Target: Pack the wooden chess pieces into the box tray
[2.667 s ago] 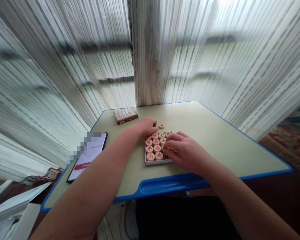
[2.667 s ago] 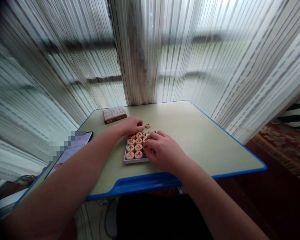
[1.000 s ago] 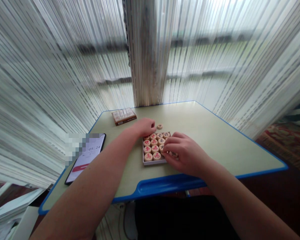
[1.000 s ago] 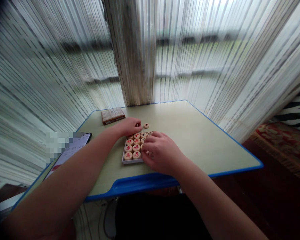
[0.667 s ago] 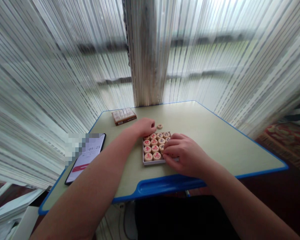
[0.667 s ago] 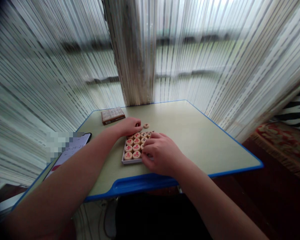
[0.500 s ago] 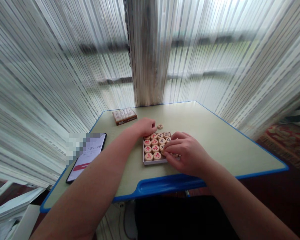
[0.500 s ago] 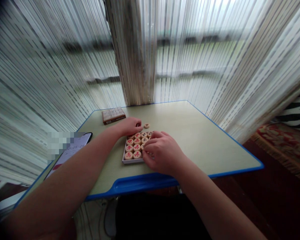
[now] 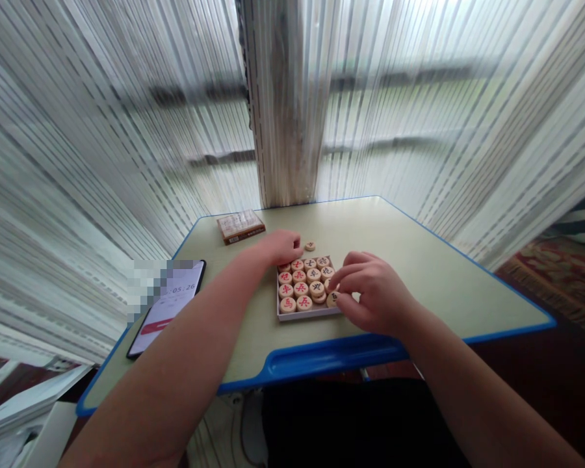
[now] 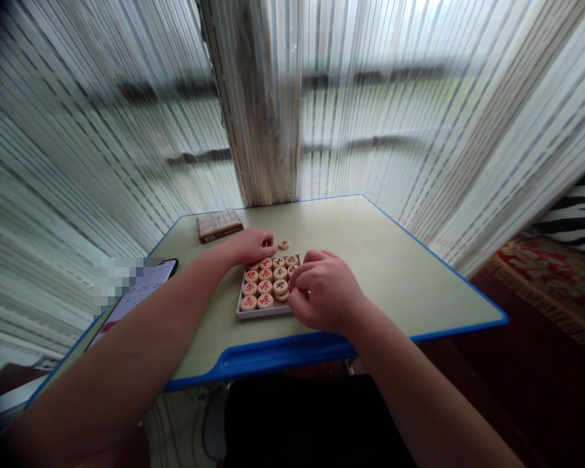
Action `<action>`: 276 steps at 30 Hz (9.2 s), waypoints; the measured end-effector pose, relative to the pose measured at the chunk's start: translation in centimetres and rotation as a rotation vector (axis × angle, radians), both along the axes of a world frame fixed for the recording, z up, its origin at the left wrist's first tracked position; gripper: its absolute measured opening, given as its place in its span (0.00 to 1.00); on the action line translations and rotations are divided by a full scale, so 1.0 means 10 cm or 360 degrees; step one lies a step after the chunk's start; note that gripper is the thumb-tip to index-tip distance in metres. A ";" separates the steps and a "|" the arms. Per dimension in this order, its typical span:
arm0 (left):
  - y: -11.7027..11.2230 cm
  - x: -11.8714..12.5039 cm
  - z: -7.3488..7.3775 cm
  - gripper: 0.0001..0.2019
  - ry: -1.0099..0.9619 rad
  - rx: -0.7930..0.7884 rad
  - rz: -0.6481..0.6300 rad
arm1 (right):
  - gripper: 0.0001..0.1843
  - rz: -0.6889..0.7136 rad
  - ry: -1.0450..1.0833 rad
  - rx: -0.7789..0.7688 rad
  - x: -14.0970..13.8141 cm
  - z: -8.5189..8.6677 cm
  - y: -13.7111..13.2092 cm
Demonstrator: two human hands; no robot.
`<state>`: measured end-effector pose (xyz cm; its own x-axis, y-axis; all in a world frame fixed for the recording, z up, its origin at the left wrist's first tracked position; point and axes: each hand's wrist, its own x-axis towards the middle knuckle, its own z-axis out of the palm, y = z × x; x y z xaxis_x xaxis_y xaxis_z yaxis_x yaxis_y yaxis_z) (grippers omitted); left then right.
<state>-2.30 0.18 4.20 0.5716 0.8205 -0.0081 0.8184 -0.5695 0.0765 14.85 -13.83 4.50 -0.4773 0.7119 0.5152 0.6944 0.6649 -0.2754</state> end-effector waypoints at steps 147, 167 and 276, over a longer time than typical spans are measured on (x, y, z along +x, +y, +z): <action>-0.01 0.02 0.00 0.14 0.0071 0.0054 -0.0008 | 0.08 0.0012 -0.0310 -0.0103 -0.09 -0.07 0.03; 0.02 0.00 -0.02 0.14 0.0047 0.0043 -0.0027 | 0.08 -0.0034 -0.0320 -0.0147 -0.10 -0.09 0.04; 0.00 0.02 -0.01 0.14 0.0075 0.0057 -0.0005 | 0.10 -0.0675 -0.0501 -0.0174 -0.14 -0.08 0.00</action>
